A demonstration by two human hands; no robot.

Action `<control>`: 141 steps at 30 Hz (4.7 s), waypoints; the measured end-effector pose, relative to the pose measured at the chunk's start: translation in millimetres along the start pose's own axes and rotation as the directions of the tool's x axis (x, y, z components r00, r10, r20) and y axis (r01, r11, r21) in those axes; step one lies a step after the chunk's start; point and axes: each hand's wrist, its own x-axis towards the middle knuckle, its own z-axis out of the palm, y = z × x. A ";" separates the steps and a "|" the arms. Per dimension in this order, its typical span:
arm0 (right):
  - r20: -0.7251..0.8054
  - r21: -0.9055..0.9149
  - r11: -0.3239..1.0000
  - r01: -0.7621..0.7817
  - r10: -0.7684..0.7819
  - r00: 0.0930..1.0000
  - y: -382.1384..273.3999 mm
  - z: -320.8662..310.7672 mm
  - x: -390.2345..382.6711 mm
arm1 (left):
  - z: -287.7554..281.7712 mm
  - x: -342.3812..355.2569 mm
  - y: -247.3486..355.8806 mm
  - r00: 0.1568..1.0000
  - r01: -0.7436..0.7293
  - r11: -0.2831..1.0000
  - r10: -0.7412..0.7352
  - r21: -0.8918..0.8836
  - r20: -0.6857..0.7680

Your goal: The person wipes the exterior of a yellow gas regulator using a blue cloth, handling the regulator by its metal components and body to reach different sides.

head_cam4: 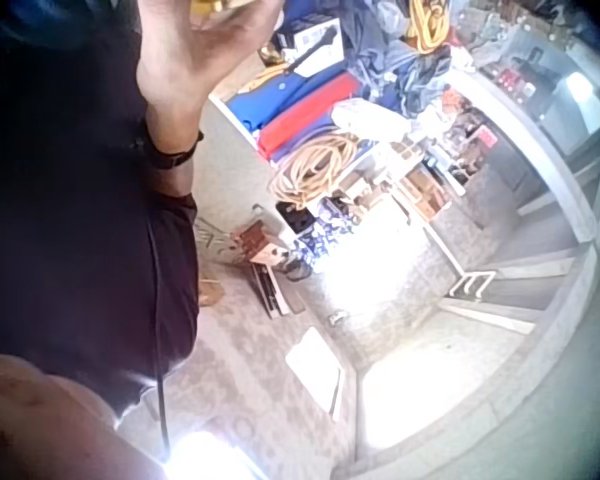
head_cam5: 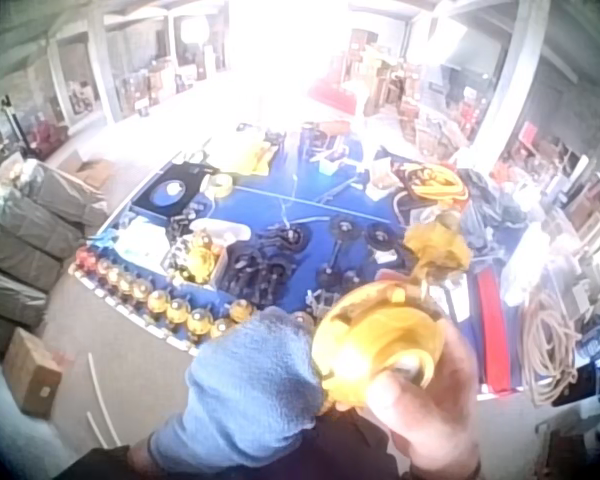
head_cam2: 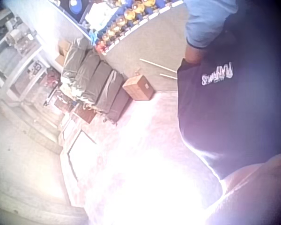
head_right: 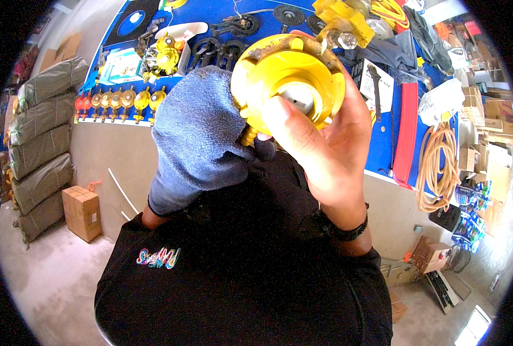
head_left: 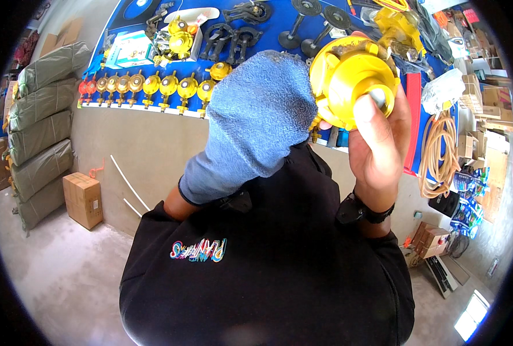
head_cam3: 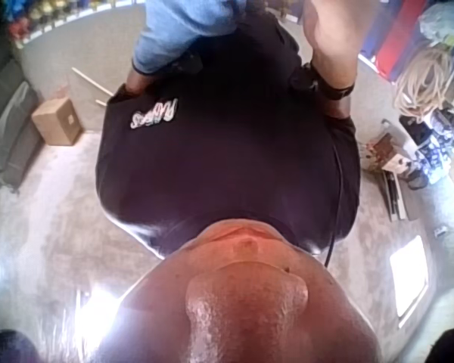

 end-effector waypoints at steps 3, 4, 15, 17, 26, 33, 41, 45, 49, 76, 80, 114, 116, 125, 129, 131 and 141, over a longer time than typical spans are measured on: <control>0.006 0.003 1.000 -0.005 0.005 1.000 -0.3 -0.6 2.1 | 6.4 -3.2 -5.7 0.997 -0.025 1.000 0.025 0.008 -0.076; 0.003 0.005 1.000 -0.011 0.011 1.000 -0.2 -0.5 2.3 | 8.9 -3.9 -7.8 0.994 -0.041 0.999 0.042 0.018 -0.100; 0.011 -0.049 0.999 0.009 -0.009 1.000 1.4 -3.6 8.6 | 3.0 9.8 8.1 0.998 0.050 0.998 -0.049 0.038 -0.036; -0.001 -0.041 0.999 -0.012 0.012 1.000 -1.4 -1.2 7.7 | 3.5 9.5 4.9 0.999 0.005 1.000 -0.004 0.008 -0.051; 0.119 -0.054 0.996 -0.070 0.076 0.990 -5.8 -10.1 8.4 | 9.3 0.5 -4.2 0.999 0.043 0.995 -0.044 -0.094 -0.007; 0.127 -0.059 0.982 -0.178 0.184 0.975 -13.8 -8.7 10.2 | 13.7 -9.2 -19.7 0.992 -0.125 0.976 0.127 -0.178 0.002; 0.195 -0.048 0.960 -0.274 0.278 0.940 -15.2 -16.2 11.0 | 23.7 -9.6 -26.9 0.976 0.084 0.950 -0.017 -0.301 0.218; 0.096 -0.013 0.990 -0.140 0.140 0.985 -10.1 -5.7 6.5 | 14.0 -8.6 -19.2 0.995 -0.061 0.993 0.069 -0.106 0.077; 0.192 -0.027 0.985 -0.172 0.174 0.966 -12.3 -15.5 10.4 | 25.0 -15.7 -18.7 0.990 0.136 0.887 -0.143 -0.441 0.017; 0.465 -0.163 0.948 -0.272 0.317 0.827 -21.3 -44.0 10.2 | -16.1 -19.8 -8.5 0.964 -0.174 0.975 0.198 -0.140 0.178; 0.468 -0.156 0.943 -0.295 0.333 0.818 -24.6 -42.7 9.7 | -16.0 -22.3 -12.5 0.971 -0.176 0.938 0.215 -0.299 0.103; 0.481 -0.060 0.952 -0.301 0.292 0.827 -22.4 -44.0 2.7 | 2.0 -34.4 -8.2 0.990 -0.054 0.936 0.097 -0.347 0.107; 0.486 -0.065 0.955 -0.288 0.283 0.827 -20.7 -44.7 2.5 | -9.8 -27.7 -2.6 0.982 -0.028 0.946 0.087 -0.324 0.168; 0.426 -0.128 0.966 -0.227 0.260 0.867 -22.0 -44.8 4.5 | -2.9 -20.2 -11.5 0.971 -0.224 0.900 0.238 -0.373 -0.011; 0.319 -0.067 0.968 -0.242 0.251 0.914 -19.3 -41.2 1.3 | 3.5 -9.2 -2.6 0.983 -0.184 0.980 0.186 -0.069 0.013; 0.266 -0.060 0.966 -0.250 0.256 0.929 -18.7 -41.4 0.1 | 5.7 -6.8 7.8 0.993 -0.097 0.994 0.093 0.053 0.069; 0.213 -0.084 0.985 -0.153 0.167 0.963 -26.8 -95.1 -9.9 | 43.7 15.6 37.2 0.970 -0.240 0.969 0.241 -0.067 0.010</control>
